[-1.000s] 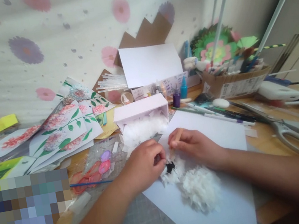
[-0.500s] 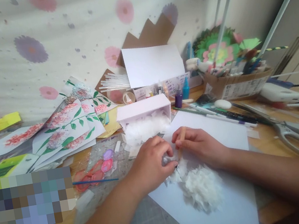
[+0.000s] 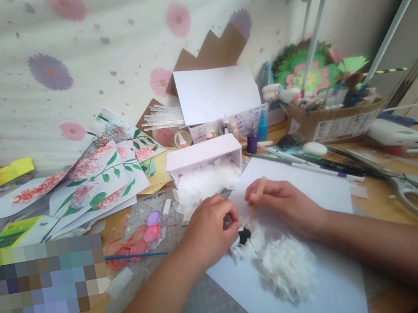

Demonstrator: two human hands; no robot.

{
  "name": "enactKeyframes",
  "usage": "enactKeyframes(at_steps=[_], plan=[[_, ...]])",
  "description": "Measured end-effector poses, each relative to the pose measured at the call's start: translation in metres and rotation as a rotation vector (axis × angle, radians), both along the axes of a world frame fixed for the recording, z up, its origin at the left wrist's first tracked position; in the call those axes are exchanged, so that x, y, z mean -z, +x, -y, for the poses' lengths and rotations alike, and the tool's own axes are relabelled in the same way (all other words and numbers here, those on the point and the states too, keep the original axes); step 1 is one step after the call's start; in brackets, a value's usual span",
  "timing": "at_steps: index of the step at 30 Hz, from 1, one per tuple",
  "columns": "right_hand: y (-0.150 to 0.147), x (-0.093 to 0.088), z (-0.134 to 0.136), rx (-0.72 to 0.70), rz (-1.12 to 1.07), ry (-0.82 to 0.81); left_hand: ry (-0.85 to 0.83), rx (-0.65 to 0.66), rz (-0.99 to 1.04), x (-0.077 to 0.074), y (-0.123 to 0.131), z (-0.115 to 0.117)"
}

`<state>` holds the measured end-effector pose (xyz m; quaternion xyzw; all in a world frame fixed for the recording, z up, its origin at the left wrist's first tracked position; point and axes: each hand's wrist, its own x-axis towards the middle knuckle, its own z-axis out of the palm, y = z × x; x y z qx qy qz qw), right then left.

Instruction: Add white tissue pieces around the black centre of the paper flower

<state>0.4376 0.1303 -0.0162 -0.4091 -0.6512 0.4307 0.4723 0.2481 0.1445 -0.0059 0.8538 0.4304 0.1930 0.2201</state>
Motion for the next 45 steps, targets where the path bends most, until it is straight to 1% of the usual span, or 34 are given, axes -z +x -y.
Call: enactKeyframes(at_steps=[2,4,8,11,13,15,18,21,25,27,30,33,36,38,40,42,45], plan=[[0.005,-0.001,-0.003,0.082,-0.008,0.059,-0.025,-0.025,0.010,-0.001,-0.001,-0.001],[0.009,-0.003,-0.007,0.154,0.033,0.108,-0.040,-0.065,0.040,-0.002,-0.003,-0.002],[0.010,-0.012,-0.019,0.232,0.094,0.153,-0.036,-0.199,0.120,-0.005,-0.007,-0.007],[0.002,-0.014,-0.027,0.198,0.120,0.128,-0.011,-0.283,0.150,-0.006,-0.011,-0.011],[-0.004,-0.012,-0.032,0.159,0.151,0.110,-0.005,-0.313,0.161,-0.006,-0.012,-0.012],[-0.008,-0.007,-0.036,0.156,0.189,0.126,-0.005,-0.323,0.164,-0.005,-0.013,-0.013],[-0.014,0.000,-0.040,0.155,0.205,0.135,0.003,-0.317,0.165,-0.004,-0.013,-0.013],[-0.020,0.003,-0.042,0.140,0.197,0.097,0.017,-0.296,0.167,-0.004,-0.012,-0.012],[-0.026,0.002,-0.041,0.199,0.145,0.044,0.023,-0.277,0.174,-0.003,-0.012,-0.012],[-0.026,-0.001,-0.038,0.215,0.083,0.036,0.018,-0.284,0.190,-0.003,-0.013,-0.012],[-0.020,-0.009,-0.030,0.209,-0.102,0.002,-0.002,-0.306,0.223,-0.002,-0.014,-0.012],[-0.012,-0.016,-0.019,0.145,-0.259,-0.048,0.039,-0.310,0.247,-0.004,-0.012,-0.009],[-0.007,-0.018,-0.009,0.022,-0.313,-0.092,0.170,-0.225,0.285,-0.008,-0.010,-0.004],[-0.005,-0.017,-0.004,-0.062,-0.315,-0.119,0.241,-0.147,0.273,-0.011,-0.009,-0.002],[-0.002,-0.014,0.000,-0.121,-0.294,-0.127,0.270,-0.097,0.221,-0.014,-0.009,-0.001],[0.003,-0.011,0.003,-0.142,-0.221,-0.106,0.266,-0.081,0.163,-0.016,-0.009,-0.002],[0.008,-0.009,0.007,-0.121,-0.051,-0.048,0.243,-0.062,0.112,-0.017,-0.009,-0.002]])
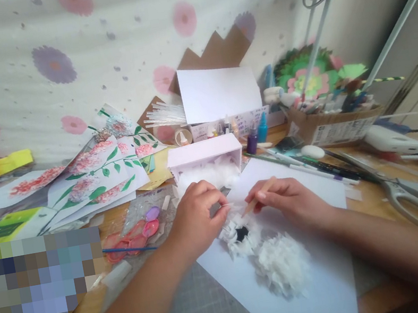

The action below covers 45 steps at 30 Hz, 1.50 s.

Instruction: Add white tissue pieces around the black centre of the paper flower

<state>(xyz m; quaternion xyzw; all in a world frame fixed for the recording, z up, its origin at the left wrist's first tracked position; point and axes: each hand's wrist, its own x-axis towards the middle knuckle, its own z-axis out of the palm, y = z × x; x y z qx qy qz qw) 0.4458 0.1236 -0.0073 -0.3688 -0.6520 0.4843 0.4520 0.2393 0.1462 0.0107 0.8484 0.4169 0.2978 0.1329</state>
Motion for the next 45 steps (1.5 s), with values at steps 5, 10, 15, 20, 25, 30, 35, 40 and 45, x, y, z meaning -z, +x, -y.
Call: enactKeyframes(at_steps=[5,10,15,20,25,30,35,40,45], plan=[[0.002,0.000,0.002,-0.024,0.128,0.014,-0.030,0.072,-0.051,-0.001,0.004,0.007],[0.001,0.003,0.001,-0.002,0.211,0.039,-0.022,0.204,-0.153,-0.003,0.005,0.010],[0.002,0.002,0.000,0.049,0.180,-0.003,-0.024,0.257,-0.261,-0.002,0.004,0.009],[0.004,-0.006,0.004,0.105,0.125,0.096,-0.003,0.261,-0.291,0.000,0.004,0.009],[-0.001,-0.007,0.007,0.010,0.186,0.218,0.005,0.265,-0.288,0.002,0.004,0.009],[-0.006,0.000,0.005,-0.001,0.299,0.250,-0.019,0.244,-0.281,0.003,0.004,0.009],[-0.009,0.006,0.002,-0.023,0.367,0.303,-0.054,0.211,-0.247,0.003,0.005,0.008],[-0.014,0.007,0.000,-0.028,0.378,0.250,-0.118,0.143,-0.224,0.004,0.005,0.008],[-0.010,0.006,-0.002,0.118,0.101,-0.006,-0.172,0.103,-0.196,0.008,0.006,0.005]])
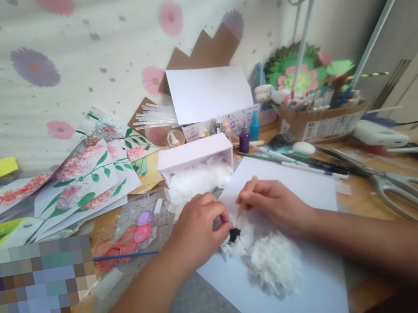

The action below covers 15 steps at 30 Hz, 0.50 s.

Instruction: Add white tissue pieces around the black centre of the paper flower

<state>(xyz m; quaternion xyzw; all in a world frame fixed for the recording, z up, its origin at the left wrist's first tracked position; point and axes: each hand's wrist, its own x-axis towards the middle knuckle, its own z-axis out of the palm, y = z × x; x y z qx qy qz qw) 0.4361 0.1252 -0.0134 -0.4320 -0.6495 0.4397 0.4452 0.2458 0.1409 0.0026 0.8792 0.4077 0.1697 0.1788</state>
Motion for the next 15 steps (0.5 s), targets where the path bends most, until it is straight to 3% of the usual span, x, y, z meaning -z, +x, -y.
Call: enactKeyframes(at_steps=[3,7,12,15], plan=[[0.003,-0.002,0.001,-0.023,-0.102,-0.060,-0.027,-0.021,0.013,0.002,0.000,-0.001],[0.002,-0.004,0.004,-0.132,-0.013,-0.042,-0.048,-0.059,0.018,0.001,-0.001,-0.001],[0.008,-0.001,-0.008,0.117,0.070,0.227,-0.052,-0.158,0.072,0.001,-0.004,-0.004],[0.012,0.000,-0.020,0.171,0.111,0.296,-0.040,-0.231,0.105,0.002,-0.006,-0.007]])
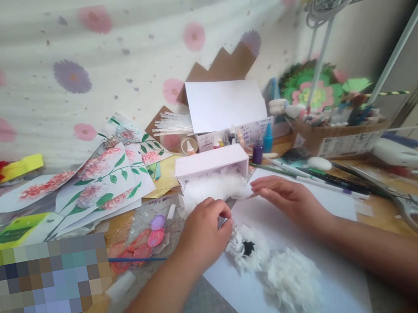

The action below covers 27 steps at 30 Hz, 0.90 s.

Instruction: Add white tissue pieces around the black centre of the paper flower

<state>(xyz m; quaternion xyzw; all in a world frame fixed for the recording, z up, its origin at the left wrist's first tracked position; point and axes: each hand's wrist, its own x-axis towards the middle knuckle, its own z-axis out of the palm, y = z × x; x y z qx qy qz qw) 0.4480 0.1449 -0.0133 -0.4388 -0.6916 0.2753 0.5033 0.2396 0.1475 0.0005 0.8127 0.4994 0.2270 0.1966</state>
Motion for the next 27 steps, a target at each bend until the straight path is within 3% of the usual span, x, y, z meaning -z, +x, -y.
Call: enactKeyframes(at_steps=[7,12,16,23,27], plan=[[-0.014,-0.005,-0.016,-0.047,-0.063,-0.335,0.013,-0.103,0.007,0.000,-0.004,-0.007],[-0.033,0.000,-0.024,-0.147,-0.118,-0.364,0.001,-0.164,0.001,0.001,-0.006,-0.010],[-0.040,0.002,-0.026,-0.119,-0.194,-0.399,0.009,-0.167,0.011,0.001,-0.006,-0.009],[-0.027,-0.005,-0.014,-0.114,-0.413,-0.417,0.040,-0.148,0.038,0.001,-0.004,-0.009],[-0.021,-0.002,-0.010,-0.124,-0.403,-0.449,0.065,-0.109,0.012,0.005,-0.003,-0.010]])
